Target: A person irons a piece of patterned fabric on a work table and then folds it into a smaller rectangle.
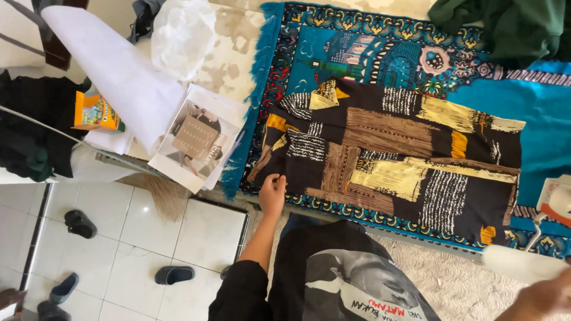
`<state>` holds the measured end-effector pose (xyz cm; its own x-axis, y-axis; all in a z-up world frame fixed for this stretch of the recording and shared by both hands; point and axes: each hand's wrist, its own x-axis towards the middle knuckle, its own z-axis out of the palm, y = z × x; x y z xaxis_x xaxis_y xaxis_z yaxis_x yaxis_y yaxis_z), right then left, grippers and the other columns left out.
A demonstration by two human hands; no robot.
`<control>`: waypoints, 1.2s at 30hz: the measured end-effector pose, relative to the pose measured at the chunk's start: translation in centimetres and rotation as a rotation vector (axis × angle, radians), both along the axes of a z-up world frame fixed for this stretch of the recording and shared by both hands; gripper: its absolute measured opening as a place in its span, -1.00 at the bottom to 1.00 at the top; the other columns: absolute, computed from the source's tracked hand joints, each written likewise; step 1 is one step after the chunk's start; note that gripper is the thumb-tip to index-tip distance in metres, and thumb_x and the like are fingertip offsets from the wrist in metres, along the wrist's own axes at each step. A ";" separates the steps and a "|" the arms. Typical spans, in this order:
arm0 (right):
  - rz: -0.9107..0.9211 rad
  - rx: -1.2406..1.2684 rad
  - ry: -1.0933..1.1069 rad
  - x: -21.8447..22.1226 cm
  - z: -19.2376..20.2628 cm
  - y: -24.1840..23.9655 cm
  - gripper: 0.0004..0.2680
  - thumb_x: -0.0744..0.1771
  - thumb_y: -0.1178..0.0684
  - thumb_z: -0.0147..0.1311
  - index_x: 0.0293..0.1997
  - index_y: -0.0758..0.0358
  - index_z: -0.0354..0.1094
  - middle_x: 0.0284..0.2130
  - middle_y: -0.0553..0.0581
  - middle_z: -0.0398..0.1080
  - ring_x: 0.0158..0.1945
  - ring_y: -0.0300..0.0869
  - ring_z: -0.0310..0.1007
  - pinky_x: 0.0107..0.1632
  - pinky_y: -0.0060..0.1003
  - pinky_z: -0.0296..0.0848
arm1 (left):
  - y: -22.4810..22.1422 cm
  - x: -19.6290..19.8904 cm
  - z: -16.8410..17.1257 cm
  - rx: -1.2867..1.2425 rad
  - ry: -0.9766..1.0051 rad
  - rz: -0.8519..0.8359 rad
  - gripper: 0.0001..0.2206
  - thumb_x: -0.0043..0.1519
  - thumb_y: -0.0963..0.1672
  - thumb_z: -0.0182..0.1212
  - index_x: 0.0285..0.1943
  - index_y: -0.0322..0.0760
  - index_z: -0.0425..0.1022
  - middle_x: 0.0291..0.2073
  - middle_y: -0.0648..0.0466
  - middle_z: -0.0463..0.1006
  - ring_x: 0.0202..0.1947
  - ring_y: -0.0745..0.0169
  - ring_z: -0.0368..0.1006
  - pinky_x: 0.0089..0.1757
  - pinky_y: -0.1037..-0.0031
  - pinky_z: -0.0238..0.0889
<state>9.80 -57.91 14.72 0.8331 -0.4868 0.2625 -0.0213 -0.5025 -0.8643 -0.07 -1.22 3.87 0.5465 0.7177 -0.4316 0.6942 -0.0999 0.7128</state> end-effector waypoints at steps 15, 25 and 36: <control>1.053 -0.202 0.323 -1.9 -3.4 29.8 -0.86 0.08 0.00 0.30 -0.41 0.01 0.54 -0.58 0.05 0.49 -0.44 0.03 0.56 -0.24 -0.16 0.51 | 4.1 1.3 -4.7 -0.131 -0.035 -0.196 -0.75 0.26 -0.02 0.26 -0.08 -0.25 0.65 -0.57 0.12 0.63 -0.55 0.30 0.51 -0.50 0.53 0.35; 1.049 -0.191 0.198 -3.4 -3.3 33.0 -0.89 0.13 0.04 0.23 -0.41 0.10 0.46 -0.55 0.19 0.44 -0.43 0.17 0.51 -0.28 -0.11 0.49 | 5.6 1.1 -4.5 -0.398 -0.155 -0.182 -0.73 0.22 -0.06 0.30 -0.08 -0.38 0.66 -0.68 0.10 0.56 -0.61 0.36 0.42 -0.51 0.57 0.27; 0.971 -0.110 0.222 -4.4 -0.3 35.6 -0.88 0.14 0.05 0.25 -0.36 0.12 0.49 -0.52 0.16 0.50 -0.41 0.16 0.53 -0.26 -0.09 0.48 | 6.7 1.3 -4.4 -0.509 -0.171 -0.187 -0.77 0.15 -0.10 0.36 -0.15 -0.40 0.68 -0.73 0.02 0.55 -0.77 0.31 0.34 -0.61 0.58 0.23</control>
